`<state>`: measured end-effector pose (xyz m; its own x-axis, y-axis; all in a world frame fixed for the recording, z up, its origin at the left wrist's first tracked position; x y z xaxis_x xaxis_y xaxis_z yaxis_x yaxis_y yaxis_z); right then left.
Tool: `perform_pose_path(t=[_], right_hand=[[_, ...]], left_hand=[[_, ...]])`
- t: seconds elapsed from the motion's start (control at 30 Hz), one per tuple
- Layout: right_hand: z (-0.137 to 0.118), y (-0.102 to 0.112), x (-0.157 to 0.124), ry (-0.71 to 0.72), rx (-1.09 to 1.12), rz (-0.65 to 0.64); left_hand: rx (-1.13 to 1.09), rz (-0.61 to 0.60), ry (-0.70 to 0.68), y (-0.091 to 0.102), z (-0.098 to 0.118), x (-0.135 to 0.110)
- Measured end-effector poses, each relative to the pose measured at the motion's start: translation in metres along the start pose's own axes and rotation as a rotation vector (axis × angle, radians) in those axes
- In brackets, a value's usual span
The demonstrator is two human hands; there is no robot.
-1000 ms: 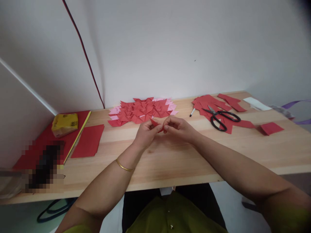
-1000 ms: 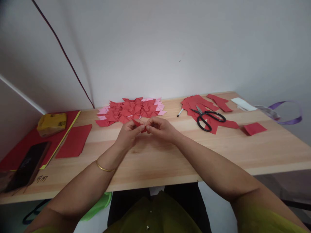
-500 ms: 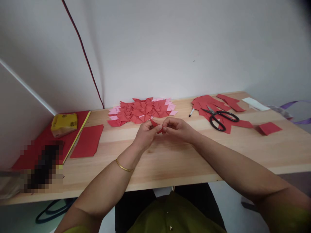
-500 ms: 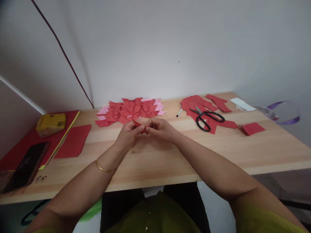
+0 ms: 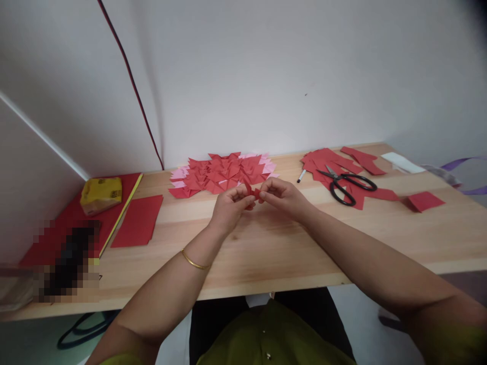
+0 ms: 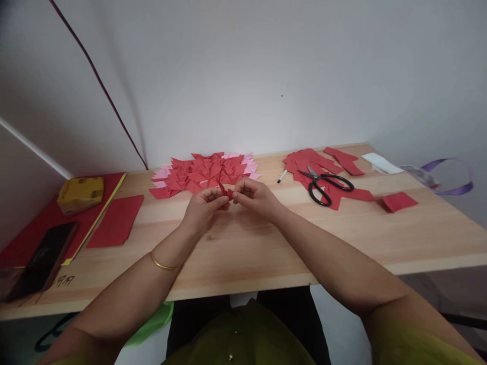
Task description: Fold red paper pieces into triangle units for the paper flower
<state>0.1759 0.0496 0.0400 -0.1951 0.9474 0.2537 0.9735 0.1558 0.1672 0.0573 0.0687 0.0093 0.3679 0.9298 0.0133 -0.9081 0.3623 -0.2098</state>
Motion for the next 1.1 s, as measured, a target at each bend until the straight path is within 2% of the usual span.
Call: perform_pose_path(t=[0.13, 0.27, 0.47, 0.67, 0.9, 1.1], right_hand=[[0.003, -0.003, 0.001, -0.008, 0.088, -0.01], [0.006, -0.013, 0.0, -0.028, 0.182, -0.073], [0.007, -0.011, -0.001, -0.038, 0.135, -0.076], [0.005, -0.01, -0.001, -0.024, 0.128, -0.065], [0.013, -0.011, 0.0, -0.037, 0.145, -0.037], [0.017, -0.011, 0.001, -0.053, 0.26, -0.036]], left_hand=[[0.073, -0.01, -0.01, -0.003, 0.003, -0.001], [0.12, -0.044, -0.025, -0.008, 0.006, -0.003], [-0.001, -0.095, 0.05, -0.008, -0.005, -0.002], [-0.178, -0.096, 0.162, -0.013, -0.015, -0.005], [0.101, -0.017, -0.028, -0.006, 0.0, -0.004], [0.212, -0.024, -0.058, -0.006, 0.002, -0.004]])
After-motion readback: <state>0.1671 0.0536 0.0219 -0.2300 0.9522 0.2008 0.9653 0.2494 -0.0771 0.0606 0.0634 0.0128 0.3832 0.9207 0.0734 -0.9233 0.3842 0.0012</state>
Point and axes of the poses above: each hand's wrist, its own x-axis towards the middle knuckle, its own y-axis out of the back of the hand, z = x × y, the point moved 10 cm from there along x, towards the middle knuckle
